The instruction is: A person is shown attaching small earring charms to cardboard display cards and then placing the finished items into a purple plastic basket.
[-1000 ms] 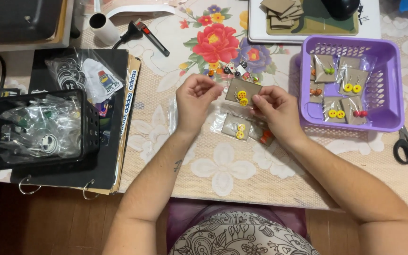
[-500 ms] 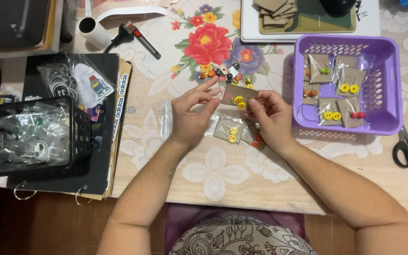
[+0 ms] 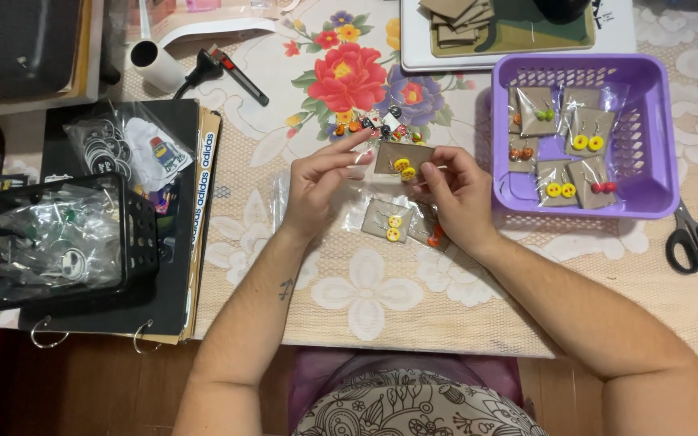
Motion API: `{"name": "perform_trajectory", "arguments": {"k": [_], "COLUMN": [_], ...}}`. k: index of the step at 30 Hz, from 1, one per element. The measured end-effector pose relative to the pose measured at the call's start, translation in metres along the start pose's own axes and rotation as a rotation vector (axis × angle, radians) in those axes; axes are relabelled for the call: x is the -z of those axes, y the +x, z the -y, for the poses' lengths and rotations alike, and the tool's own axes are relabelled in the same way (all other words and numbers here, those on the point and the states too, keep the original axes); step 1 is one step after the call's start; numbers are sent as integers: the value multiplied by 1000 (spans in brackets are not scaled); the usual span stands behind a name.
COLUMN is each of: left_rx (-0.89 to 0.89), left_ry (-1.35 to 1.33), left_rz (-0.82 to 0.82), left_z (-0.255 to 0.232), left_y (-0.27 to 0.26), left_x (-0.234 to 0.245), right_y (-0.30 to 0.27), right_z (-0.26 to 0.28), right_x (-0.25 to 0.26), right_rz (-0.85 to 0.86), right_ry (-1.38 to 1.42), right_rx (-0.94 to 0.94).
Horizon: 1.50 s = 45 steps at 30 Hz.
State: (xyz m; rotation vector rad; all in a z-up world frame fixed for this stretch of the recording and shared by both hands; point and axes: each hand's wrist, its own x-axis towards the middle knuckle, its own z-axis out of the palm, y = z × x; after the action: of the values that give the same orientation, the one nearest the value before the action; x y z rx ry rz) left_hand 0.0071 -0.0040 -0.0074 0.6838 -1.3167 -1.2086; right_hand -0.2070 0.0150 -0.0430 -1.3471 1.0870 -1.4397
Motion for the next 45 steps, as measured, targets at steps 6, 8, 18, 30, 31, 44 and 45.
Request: {"name": "perform_trajectory", "arguments": {"k": [6,8,18,30,31,44,45], "left_rx": [-5,-23,-162,-358,-355,-273,-289], "left_ry": [-102,-63,321,852,851,1021,897], "left_rz": [-4,47,153,-49,-48,265,211], "left_z": [-12,-11,-128,-191,-192,-136,-130], "left_y": [7,20,61,31,30,59,64], "left_x": [1,6,-29,-22,-24,-33,-31], "right_y": [7,18,53,51,59,81,78], "right_z": [10,39,153,194,181,131,135], "right_x": [6,3,17,37,37,8,13], "right_rz": [30,41,219,420,420,679,496], "right_ry": [-52,-53,-277,-764,-763,-1194,-914], "right_rx": [110,145,198,215,211,106,320]}}
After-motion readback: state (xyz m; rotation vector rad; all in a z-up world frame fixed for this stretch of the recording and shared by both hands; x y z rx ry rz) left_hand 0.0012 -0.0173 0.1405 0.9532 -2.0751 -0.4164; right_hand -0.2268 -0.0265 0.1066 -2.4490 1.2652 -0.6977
